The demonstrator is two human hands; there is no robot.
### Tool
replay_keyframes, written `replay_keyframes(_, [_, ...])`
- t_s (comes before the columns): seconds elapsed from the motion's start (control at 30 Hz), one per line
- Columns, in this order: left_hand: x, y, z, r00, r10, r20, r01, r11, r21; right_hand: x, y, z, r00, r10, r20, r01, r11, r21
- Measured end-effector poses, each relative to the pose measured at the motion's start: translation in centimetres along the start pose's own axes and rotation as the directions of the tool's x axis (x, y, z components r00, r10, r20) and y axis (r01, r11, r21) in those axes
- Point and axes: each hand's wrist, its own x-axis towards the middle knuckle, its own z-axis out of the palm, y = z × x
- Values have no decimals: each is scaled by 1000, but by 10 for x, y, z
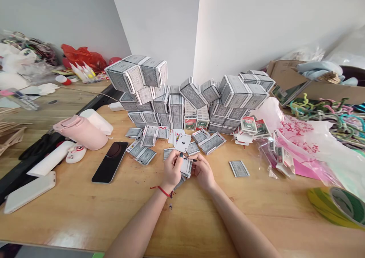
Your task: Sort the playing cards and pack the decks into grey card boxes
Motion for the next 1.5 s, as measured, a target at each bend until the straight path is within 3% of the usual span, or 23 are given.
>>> replay_keyframes(0.2, [1,0,-5,994,100,44,-104,991,79,3,0,-1,1000,21,-12,-21,1000,8])
replay_keyframes(0.37, [1,0,-7,989,73,125,-83,994,77,6,0,-6,984,144,106,-140,989,-42])
replay_keyframes(0.57, [6,-1,-10,987,87,139,-99,991,87,9,0,-15,980,137,146,-127,989,-75])
replay_keyframes(0.77, [11,-1,-6,1000,-24,17,23,997,79,12,3,-12,997,48,56,-44,996,-74])
replay_keyframes(0.93, [12,-3,-2,988,-148,44,147,989,25,12,2,-13,997,54,47,-50,996,-74])
replay_keyframes(1.1, [13,-4,-3,994,-55,95,50,997,52,9,2,-13,978,126,166,-98,981,-165])
replay_keyframes(1.3, [13,2,-4,986,-20,165,2,994,111,9,6,-11,993,84,77,-64,969,-238])
replay_keyframes(1.37, [14,1,-4,988,-60,142,45,993,110,10,6,-10,996,68,56,-51,964,-260])
replay_keyframes(1.5, [16,-6,-2,957,-263,123,269,962,-41,10,6,-10,997,45,61,-25,954,-299])
